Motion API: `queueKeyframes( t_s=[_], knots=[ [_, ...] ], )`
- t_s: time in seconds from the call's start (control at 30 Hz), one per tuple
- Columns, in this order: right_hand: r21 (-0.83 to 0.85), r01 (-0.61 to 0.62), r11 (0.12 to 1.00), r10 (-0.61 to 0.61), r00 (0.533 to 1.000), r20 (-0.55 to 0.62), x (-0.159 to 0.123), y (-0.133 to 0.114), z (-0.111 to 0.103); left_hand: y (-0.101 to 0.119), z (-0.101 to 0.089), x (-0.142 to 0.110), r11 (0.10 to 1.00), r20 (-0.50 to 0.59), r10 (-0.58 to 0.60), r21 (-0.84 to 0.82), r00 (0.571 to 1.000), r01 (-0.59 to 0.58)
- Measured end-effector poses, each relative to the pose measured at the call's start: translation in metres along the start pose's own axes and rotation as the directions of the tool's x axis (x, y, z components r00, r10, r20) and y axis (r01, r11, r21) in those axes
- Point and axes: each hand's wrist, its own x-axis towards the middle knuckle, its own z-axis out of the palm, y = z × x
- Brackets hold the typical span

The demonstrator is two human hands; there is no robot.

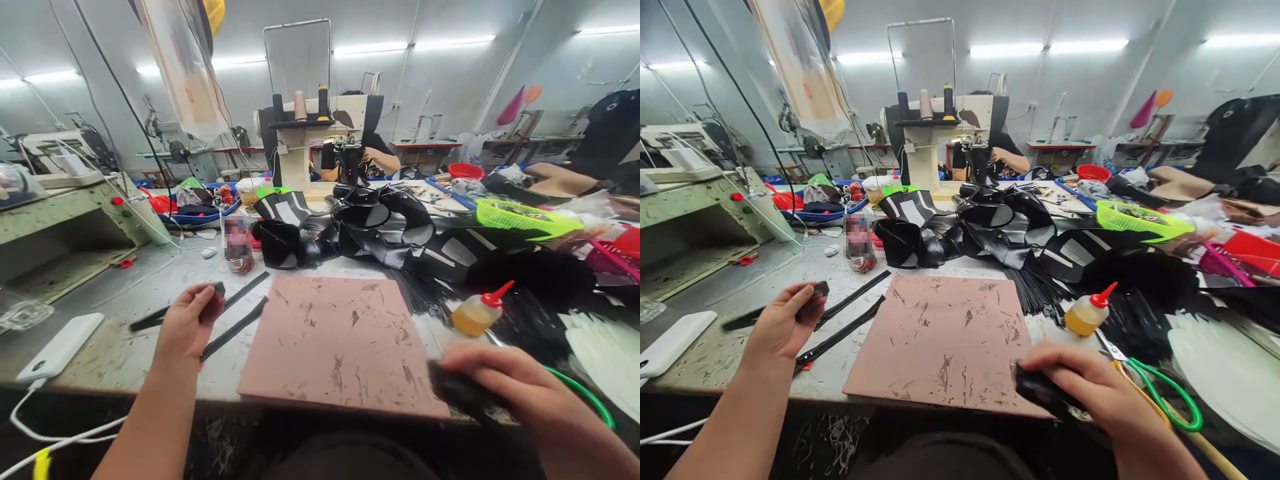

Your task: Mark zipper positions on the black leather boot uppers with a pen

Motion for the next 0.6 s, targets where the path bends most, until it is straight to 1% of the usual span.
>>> queueKeyframes(
  t_s=[0.03,0.1,0.13,0.2,0.27,0.3,0.37,0.43,0.47,0.53,0.6],
  knots=[
    [0.069,-0.005,0.998,0.002,0.999,0.047,0.015,-0.011,0.011,0.003,0.012,0.008,1.000,0.022,0.016,-0.013,1.000,-0.016],
    [0.222,0.002,0.975,-0.020,0.997,0.075,0.041,-0.027,0.031,0.008,0.037,0.022,0.997,0.050,0.062,-0.043,0.997,-0.060],
    [0.292,-0.001,0.956,-0.024,0.996,0.081,0.051,-0.031,0.040,0.009,0.049,0.027,0.994,0.069,0.099,-0.058,0.993,-0.095],
    [0.365,-0.032,0.931,-0.004,0.995,0.097,0.063,-0.029,0.053,0.002,0.068,0.030,0.979,0.123,0.199,-0.060,0.972,-0.193],
    [0.345,-0.093,0.934,0.050,0.990,0.132,0.067,-0.015,0.062,-0.017,0.081,0.025,0.964,0.203,0.255,0.018,0.945,-0.264],
    [0.313,-0.130,0.941,0.086,0.985,0.150,0.066,-0.005,0.065,-0.032,0.084,0.020,0.956,0.255,0.242,0.103,0.936,-0.275],
    [0.231,-0.214,0.949,0.168,0.964,0.204,0.061,0.021,0.067,-0.068,0.084,0.006,0.950,0.329,0.165,0.200,0.930,-0.239],
    [0.107,-0.285,0.953,0.250,0.933,0.259,0.053,0.045,0.066,-0.102,0.079,-0.009,0.936,0.396,0.066,0.292,0.916,-0.194],
    [0.025,-0.289,0.957,0.271,0.923,0.274,0.049,0.056,0.064,-0.116,0.075,-0.015,0.926,0.422,0.021,0.334,0.907,-0.176],
    [-0.149,-0.218,0.964,0.252,0.928,0.275,0.043,0.069,0.058,-0.135,0.066,-0.022,0.908,0.452,-0.043,0.389,0.891,-0.154],
    [-0.286,-0.102,0.953,0.174,0.956,0.238,0.043,0.073,0.053,-0.141,0.060,-0.024,0.900,0.456,-0.082,0.416,0.886,-0.131]
  ],
)
